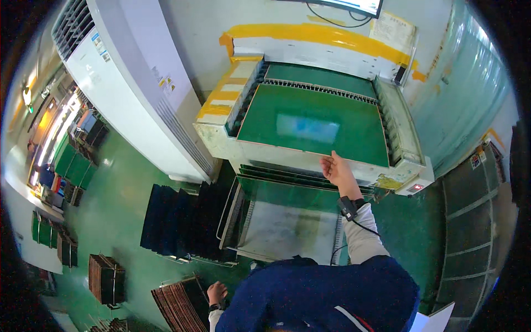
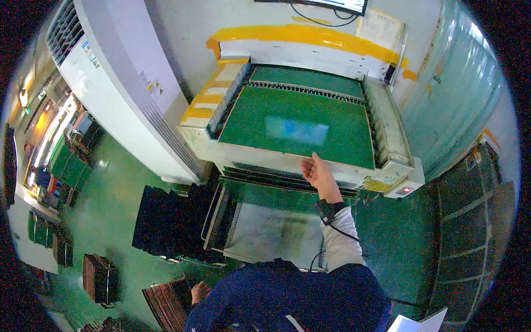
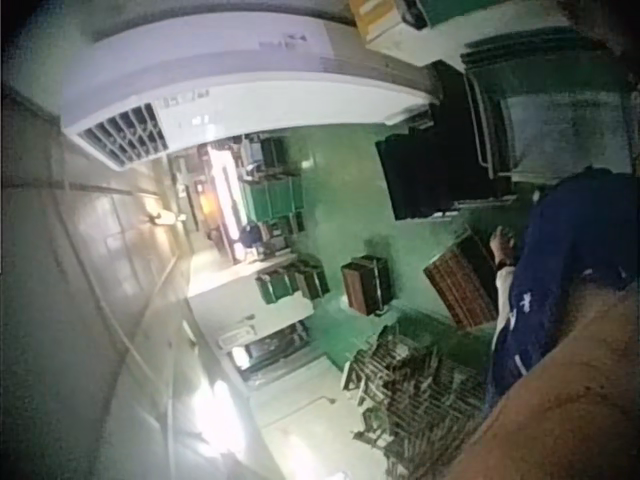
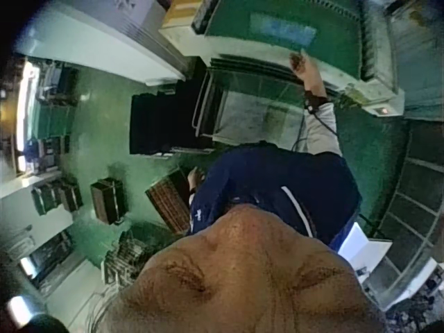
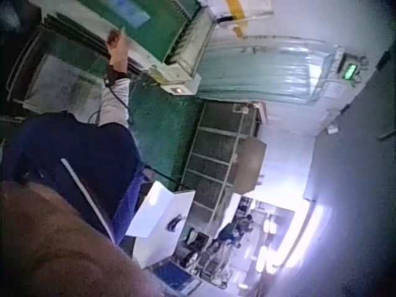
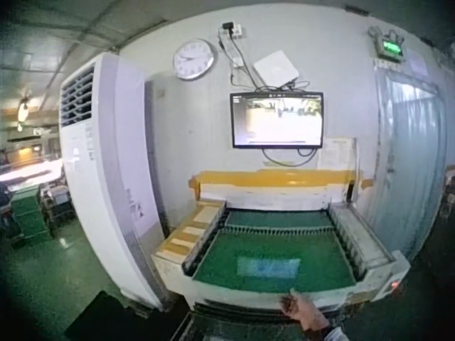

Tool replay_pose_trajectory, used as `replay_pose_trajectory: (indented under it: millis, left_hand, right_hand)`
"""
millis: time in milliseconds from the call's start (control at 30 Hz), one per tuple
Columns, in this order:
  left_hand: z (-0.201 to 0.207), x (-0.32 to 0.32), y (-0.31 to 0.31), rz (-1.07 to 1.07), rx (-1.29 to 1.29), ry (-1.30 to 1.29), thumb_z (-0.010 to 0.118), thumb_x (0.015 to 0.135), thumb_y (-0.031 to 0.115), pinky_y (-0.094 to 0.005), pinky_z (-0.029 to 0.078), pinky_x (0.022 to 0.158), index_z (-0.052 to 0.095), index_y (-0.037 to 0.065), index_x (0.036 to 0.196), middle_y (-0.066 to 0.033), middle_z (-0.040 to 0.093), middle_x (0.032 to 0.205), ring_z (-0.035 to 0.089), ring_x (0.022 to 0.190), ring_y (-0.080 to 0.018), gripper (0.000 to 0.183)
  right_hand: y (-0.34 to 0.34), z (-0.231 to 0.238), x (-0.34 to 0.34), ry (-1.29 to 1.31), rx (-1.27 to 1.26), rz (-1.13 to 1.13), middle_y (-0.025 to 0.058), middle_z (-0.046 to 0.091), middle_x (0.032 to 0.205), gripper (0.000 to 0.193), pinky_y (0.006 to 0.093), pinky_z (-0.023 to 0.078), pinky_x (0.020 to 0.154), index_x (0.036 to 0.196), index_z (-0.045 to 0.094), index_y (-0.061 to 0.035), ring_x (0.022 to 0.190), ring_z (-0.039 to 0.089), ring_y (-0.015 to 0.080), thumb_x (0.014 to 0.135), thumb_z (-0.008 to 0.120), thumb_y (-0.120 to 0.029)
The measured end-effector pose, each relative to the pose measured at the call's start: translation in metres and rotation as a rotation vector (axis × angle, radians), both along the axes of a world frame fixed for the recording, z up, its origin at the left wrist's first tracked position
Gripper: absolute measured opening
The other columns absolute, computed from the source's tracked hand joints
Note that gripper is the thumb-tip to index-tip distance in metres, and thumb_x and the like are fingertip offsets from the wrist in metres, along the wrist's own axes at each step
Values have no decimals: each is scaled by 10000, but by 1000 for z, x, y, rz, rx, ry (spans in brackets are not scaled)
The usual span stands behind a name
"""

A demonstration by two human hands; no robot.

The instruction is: Placing green PCB boards into a processing machine and organizing metal racks.

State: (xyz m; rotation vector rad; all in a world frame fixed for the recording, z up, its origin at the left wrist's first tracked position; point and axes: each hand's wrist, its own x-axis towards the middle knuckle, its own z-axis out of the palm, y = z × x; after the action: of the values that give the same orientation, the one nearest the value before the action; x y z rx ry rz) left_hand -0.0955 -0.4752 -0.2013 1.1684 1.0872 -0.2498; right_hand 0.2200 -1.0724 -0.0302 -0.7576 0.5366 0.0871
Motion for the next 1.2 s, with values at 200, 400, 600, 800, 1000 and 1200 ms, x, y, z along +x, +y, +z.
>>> replay_pose_trajectory:
  millis: [200,400,600,800,1000,1200]
  left_hand:
    - [-33,-16,20,-121,-52,-257,592,854,159,-328,463,444,545,44,880,-85,576,710,569,552,-225,127]
    - [5,1,1,-2,-26,-19,606,850,171,-325,489,487,545,39,926,-65,582,728,578,574,-215,163]
    - [-1,-6,8,-9,-98,-68,630,835,178,-328,492,493,542,27,982,-86,588,760,588,595,-226,228]
    - [-22,-10,21,-11,-160,-76,628,835,189,-330,489,502,528,19,1017,-106,591,799,596,627,-234,269]
    - [-27,-11,24,-30,-118,-40,617,839,189,-333,475,488,527,22,982,-107,585,794,594,626,-238,238]
    - [-34,-20,36,13,-256,-118,609,851,195,-341,480,481,533,29,963,-108,592,791,596,607,-234,215]
  right_hand:
    - [25,5,-11,8,-175,123,79,657,853,422,315,512,647,955,598,-27,740,624,182,869,561,-439]
    - [69,-20,-36,-184,-1591,292,139,639,804,282,382,478,631,783,655,-35,698,621,301,772,661,-317]
    - [92,-26,-54,-285,-1883,359,115,591,898,241,403,447,768,893,647,-54,915,553,309,730,686,-228]
    - [111,-31,-76,-271,-2042,362,97,517,1056,367,432,396,851,1047,579,-70,1026,486,295,721,685,-202]
    - [122,-32,-84,-282,-2091,278,93,497,1042,388,422,389,837,1052,552,-79,1021,479,288,698,700,-138]
    - [111,-47,-69,-212,-2002,351,106,529,959,293,434,418,784,951,561,-80,927,534,304,701,702,-143]
